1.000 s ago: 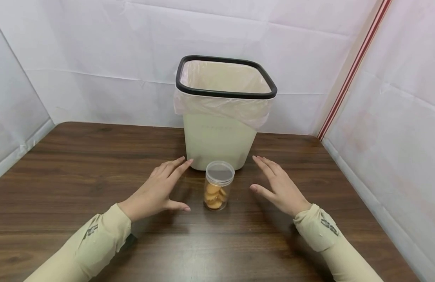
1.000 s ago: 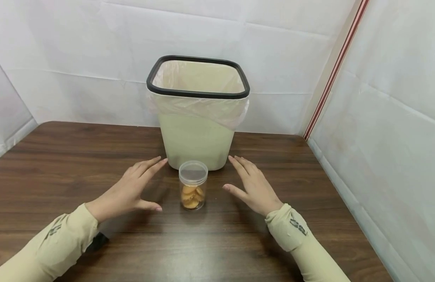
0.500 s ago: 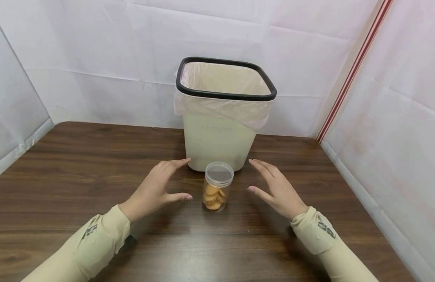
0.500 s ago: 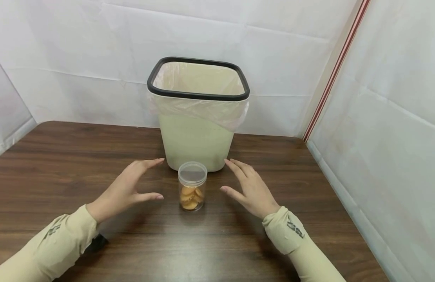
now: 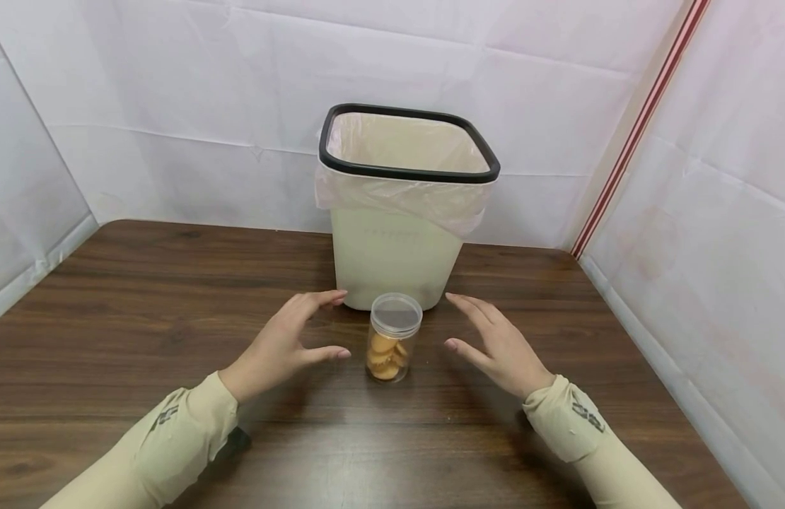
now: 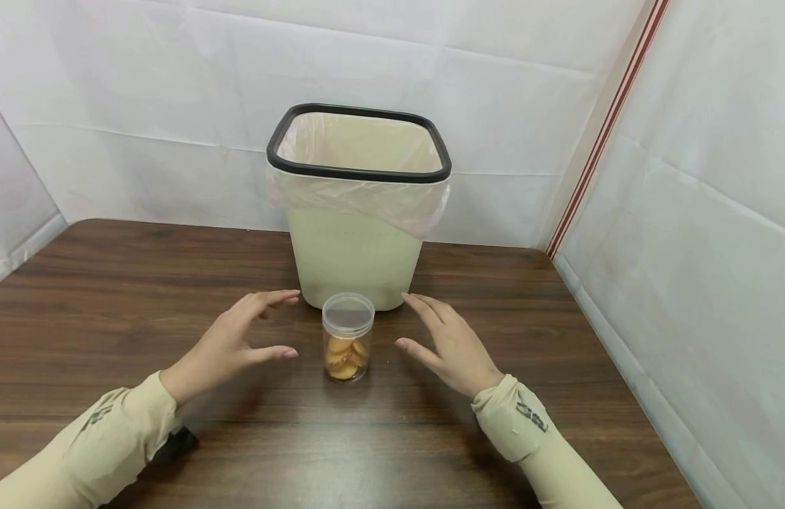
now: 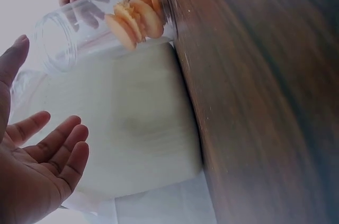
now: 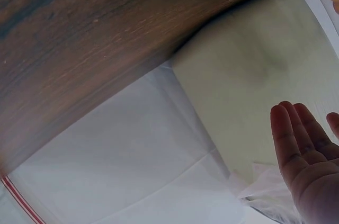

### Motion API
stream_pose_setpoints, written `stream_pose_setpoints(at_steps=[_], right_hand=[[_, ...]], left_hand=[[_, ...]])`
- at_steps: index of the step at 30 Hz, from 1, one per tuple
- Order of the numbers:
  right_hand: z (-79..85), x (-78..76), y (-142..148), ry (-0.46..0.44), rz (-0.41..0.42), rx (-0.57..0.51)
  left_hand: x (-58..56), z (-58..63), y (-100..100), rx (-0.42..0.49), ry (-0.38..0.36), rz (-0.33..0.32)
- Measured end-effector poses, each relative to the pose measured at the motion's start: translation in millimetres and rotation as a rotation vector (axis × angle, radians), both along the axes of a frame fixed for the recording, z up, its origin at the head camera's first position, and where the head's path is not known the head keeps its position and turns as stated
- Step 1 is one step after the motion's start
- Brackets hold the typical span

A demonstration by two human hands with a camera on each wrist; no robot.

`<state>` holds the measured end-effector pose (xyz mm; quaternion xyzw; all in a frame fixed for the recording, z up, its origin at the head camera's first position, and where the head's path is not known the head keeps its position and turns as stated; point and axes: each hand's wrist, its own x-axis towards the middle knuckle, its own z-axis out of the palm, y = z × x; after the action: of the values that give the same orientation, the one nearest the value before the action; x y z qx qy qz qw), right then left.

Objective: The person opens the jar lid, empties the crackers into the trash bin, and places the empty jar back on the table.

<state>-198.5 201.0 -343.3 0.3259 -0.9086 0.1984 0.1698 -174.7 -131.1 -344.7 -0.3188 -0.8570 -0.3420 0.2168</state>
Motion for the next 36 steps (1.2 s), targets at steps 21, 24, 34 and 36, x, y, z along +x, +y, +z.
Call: stream_pose_setpoints(at_steps=[21,24,34,36], right_hand=[[9.0,-1.9,-5,0.021,-0.005,-0.033],[11.3,-2.3,-9,0.029,0.007,-0.05],[15.3,-4.7,-21,0.053,0.026,-0.075],[14.5,-6.0,-23,0.051,0.028,-0.073]], left_hand=[[-8.0,3.4,23,0.056,-0.196,-0.026],[-10.5,2.7,27,0.063,-0.218,-0.039],[-17.7,0.1,32,0.058,-0.279,-0.065],[-19.0,-1.7,33,0.045,-0.292,-0.074]])
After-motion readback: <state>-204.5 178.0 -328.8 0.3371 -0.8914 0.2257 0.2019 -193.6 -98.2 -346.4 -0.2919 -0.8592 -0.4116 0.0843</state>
